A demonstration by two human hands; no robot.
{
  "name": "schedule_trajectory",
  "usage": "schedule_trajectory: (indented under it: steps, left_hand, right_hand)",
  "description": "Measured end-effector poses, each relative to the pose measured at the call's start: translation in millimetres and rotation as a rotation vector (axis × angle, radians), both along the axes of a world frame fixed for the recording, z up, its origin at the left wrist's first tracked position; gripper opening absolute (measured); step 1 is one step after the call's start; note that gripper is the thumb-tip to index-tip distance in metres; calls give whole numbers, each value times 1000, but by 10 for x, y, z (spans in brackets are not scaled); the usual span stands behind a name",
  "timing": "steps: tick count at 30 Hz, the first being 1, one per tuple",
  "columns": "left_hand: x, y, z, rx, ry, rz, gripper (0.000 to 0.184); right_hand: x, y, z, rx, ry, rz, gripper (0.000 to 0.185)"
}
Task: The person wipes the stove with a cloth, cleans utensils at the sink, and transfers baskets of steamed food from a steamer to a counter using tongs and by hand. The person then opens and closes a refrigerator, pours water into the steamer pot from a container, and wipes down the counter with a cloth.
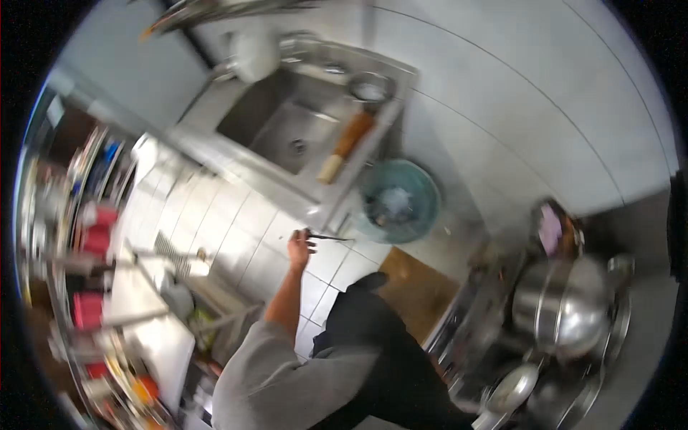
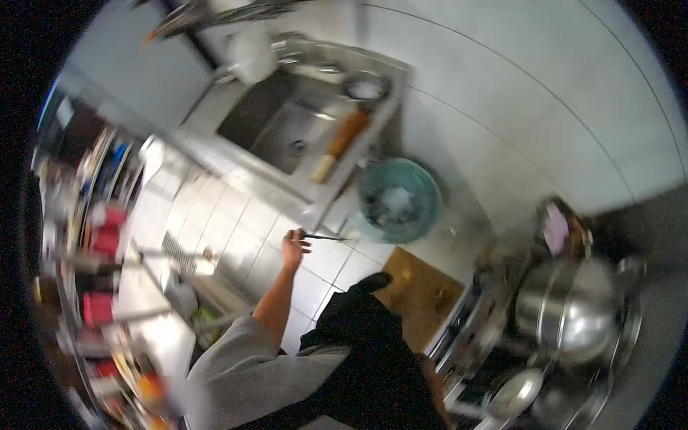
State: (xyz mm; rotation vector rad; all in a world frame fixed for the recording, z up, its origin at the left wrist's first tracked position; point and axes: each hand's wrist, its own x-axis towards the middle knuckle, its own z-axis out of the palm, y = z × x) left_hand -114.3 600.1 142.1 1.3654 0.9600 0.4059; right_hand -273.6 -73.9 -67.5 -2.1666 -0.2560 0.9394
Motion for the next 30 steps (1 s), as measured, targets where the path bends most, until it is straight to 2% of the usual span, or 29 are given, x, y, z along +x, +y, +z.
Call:
schedule_trajectory:
  steps: [1,2,3,7,9,10,13,14,17,19,21,23,24,25,26,27,28,29,30]
  left_hand:
    - [-129,-46,-103,42,-48,29,29]
    - [-232,-142,103,67,-6,57,30]
    - [-385,-195,97,106,-15,62,29]
    - [-1190,-512,537,364,154,4,31]
    - [-1609,-683,904,481,222,-22,29]
    - [-1751,-758,1192,488,224,23,29]
    - [-2110,-993,2098,706,291,-117,31]
    - [-2159,-1033,2351,698,311,-85,31]
    - [-2057,-1175,3012,645,190,-524,28]
    - [-1844,-1273,3229,609,66,-791,28]
    - [-1577,-1416,3458,613,-106,-971,25]
    - [-1288,-1503,3556,550,-265,-1100,23]
    - [-1166,-1513,3593,477,-312,-1169,22]
    - [-1039,-1548,3722,481,-305,-1228,21]
    - [-925,-1617,3804,392,-358,-1246,20]
    - [-826,-1660,3667,21,-347,-1177,23]
    - [-686,-1639,3402,-172,-415,-1106,33]
    - [-544,-1652,3193,-250,-470,-1020,42]
    - [-389,-1682,2965,-142,-319,-849,45]
  right_hand:
    - [13,-395,-435,-126,-272,255,35]
    - [275,-267,8,-143,-61,166,34]
    - [579,-99,365,-136,42,115,34]
    - [1467,488,1457,27,193,33,31]
    - [1832,988,2052,121,200,54,30]
    - [1992,1262,2296,166,185,87,30]
    - [2299,2196,3138,124,89,255,34]
    - [2306,2543,3473,209,-6,312,36]
    - [2133,3306,4381,528,-292,533,50]
    - [1890,3626,5233,510,-527,811,57]
    - [1794,3662,5515,516,-426,986,59]
    - [1866,3534,5349,318,-160,1127,58]
    - [1838,3413,5395,386,37,1058,53]
    - [1804,3274,5261,567,9,946,46]
    - [1789,3178,5318,459,-14,847,42]
    - [1802,3036,5388,385,45,744,39]
    - [1795,2839,5311,428,-91,603,37]
    - [1759,2678,5251,501,-196,370,35]
    - [1733,2469,5268,543,-223,157,33]
